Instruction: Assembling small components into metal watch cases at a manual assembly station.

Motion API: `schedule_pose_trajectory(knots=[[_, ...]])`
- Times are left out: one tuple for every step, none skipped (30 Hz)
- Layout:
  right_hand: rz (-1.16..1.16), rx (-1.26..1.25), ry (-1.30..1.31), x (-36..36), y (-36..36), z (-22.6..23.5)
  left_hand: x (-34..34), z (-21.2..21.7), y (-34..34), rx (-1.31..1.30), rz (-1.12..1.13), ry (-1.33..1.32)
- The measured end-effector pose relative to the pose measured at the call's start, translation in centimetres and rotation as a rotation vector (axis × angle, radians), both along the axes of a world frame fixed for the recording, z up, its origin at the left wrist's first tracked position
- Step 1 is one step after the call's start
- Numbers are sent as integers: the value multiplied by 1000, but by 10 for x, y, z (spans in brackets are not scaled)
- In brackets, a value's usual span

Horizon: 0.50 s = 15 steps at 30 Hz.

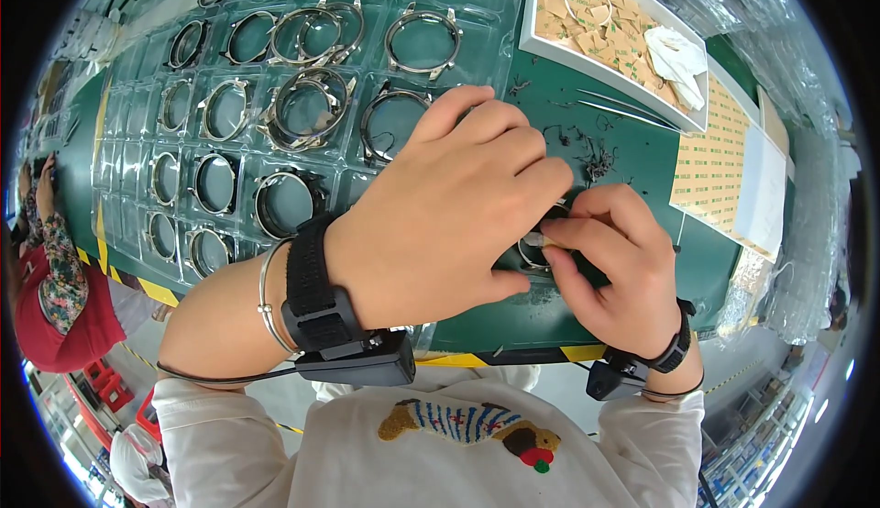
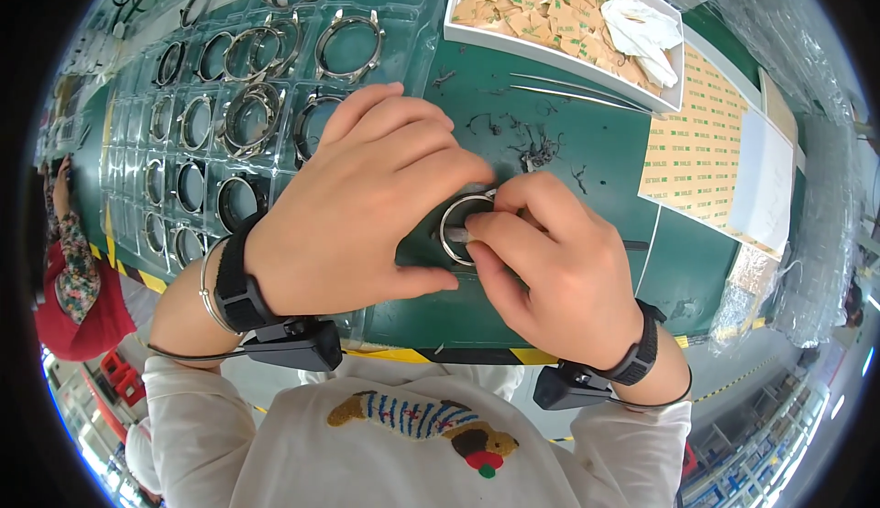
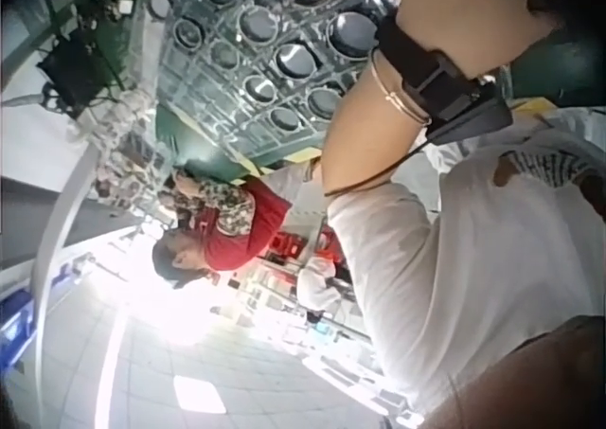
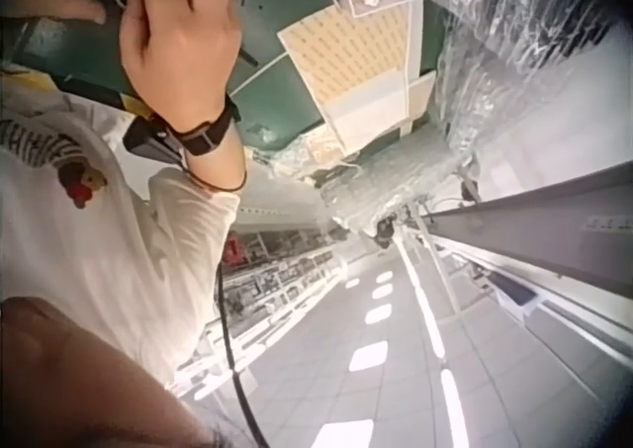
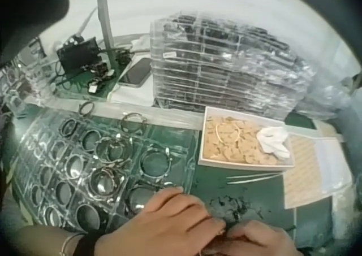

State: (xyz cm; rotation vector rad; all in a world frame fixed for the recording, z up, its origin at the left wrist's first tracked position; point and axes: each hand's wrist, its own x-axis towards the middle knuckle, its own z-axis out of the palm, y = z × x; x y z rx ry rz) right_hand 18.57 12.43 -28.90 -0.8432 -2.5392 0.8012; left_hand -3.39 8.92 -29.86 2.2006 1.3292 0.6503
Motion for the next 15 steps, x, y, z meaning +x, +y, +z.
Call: schedule_pose_trajectory(knots=[[2, 3, 0, 0, 0, 0, -1, 0, 0, 3, 2, 0], [4, 6, 9, -1, 0, -1, -2, -1, 0, 7, -16, -11], [6, 8, 19, -1, 0, -1, -3, -1, 1, 11, -33, -21], [8, 10, 29, -2, 0, -1, -4, -1, 1, 14, -52, -31], [10, 11, 30, -2, 0, -2, -4, -1, 0, 16, -49, -31], [9, 16, 35, -3, -1, -2, -4, -1, 0, 25, -45, -24], [7, 22, 39, -3, 0, -3, -4, -2, 1, 34, -42, -18], [4, 27, 43, -3, 0, -2, -3, -2, 1, 43, -40, -12], [4, 31, 42, -3, 0, -2, -3, -2, 2, 47, -40, -13], [7, 13, 37, -3, 0, -1, -2, -2, 2, 46, -30, -17], [10, -6, 31, -3, -1, 0, -2, -2, 2, 46, -22, -21], [13, -22, 28, -3, -1, 0, -1, -2, 3, 47, -13, -23], [13, -17, 30, -3, -1, 1, -1, -2, 2, 52, -13, -21], [15, -19, 38, -3, -2, 0, -1, -1, 2, 45, -9, -15], [17, -21, 45, -3, -3, -1, 0, -1, 1, 38, -4, -10]])
